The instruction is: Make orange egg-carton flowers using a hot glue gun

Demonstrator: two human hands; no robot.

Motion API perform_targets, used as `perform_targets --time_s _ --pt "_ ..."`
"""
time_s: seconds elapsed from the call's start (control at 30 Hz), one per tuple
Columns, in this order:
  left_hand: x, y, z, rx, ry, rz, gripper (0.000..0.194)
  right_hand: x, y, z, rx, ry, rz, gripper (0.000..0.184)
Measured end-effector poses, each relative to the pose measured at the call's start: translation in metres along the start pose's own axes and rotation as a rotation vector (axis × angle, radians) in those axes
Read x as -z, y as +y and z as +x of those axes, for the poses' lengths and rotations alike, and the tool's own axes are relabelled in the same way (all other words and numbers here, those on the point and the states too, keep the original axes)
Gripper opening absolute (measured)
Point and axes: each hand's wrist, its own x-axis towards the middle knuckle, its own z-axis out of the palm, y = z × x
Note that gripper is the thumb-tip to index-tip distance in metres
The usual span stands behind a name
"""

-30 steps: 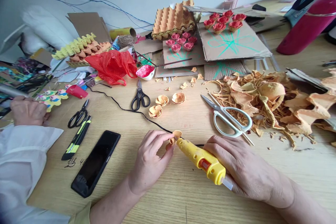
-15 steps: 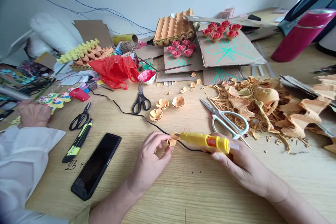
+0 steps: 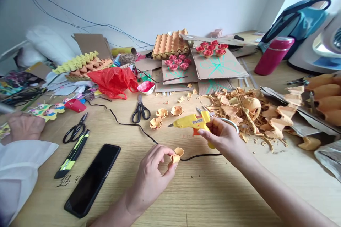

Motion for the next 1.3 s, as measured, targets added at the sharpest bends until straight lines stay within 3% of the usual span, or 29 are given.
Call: perform_targets --time_s 0.1,0.23,0.47,0.67,0.77,0.87,0.93,1.03,1.13,1.3 --pt "0.000 0.002 -0.002 -0.011 -0.024 -0.023 0.029 -0.011 0.000 0.018 0.028 0.041 -0.006 0.052" --pt "-0.003 0.003 -0.004 -0.006 -0.065 -0.010 0.029 -0.018 0.003 0.032 0.137 0.142 -0.274 0.044" --pt "-0.006 0.005 -0.008 -0.004 -0.142 -0.007 0.030 -0.024 0.013 0.027 0.239 0.159 -0.651 0.033" --pt "-0.006 0.003 -0.006 0.043 -0.187 0.002 0.026 -0.031 0.020 0.038 0.469 0.215 -0.972 0.021" --pt "-0.004 0.004 -0.005 0.060 -0.198 0.025 0.024 -0.031 0.013 0.024 0.589 0.203 -1.055 0.016" --pt "-0.001 0.006 -0.006 0.076 -0.223 0.051 0.024 -0.030 0.005 -0.011 0.699 0.134 -0.968 0.013" --pt "0.000 0.009 -0.008 0.081 -0.240 0.072 0.025 -0.032 0.005 -0.039 0.668 -0.035 -0.874 0.010" --pt "0.000 0.013 -0.010 0.076 -0.271 0.093 0.025 -0.035 0.015 -0.069 0.625 -0.173 -0.808 0.013" --pt "-0.003 0.016 -0.011 0.076 -0.290 0.082 0.025 -0.039 0.026 -0.079 0.585 -0.170 -0.803 0.013" --pt "-0.006 0.017 -0.010 0.080 -0.293 0.027 0.024 -0.040 0.028 -0.071 0.560 -0.118 -0.766 0.014"
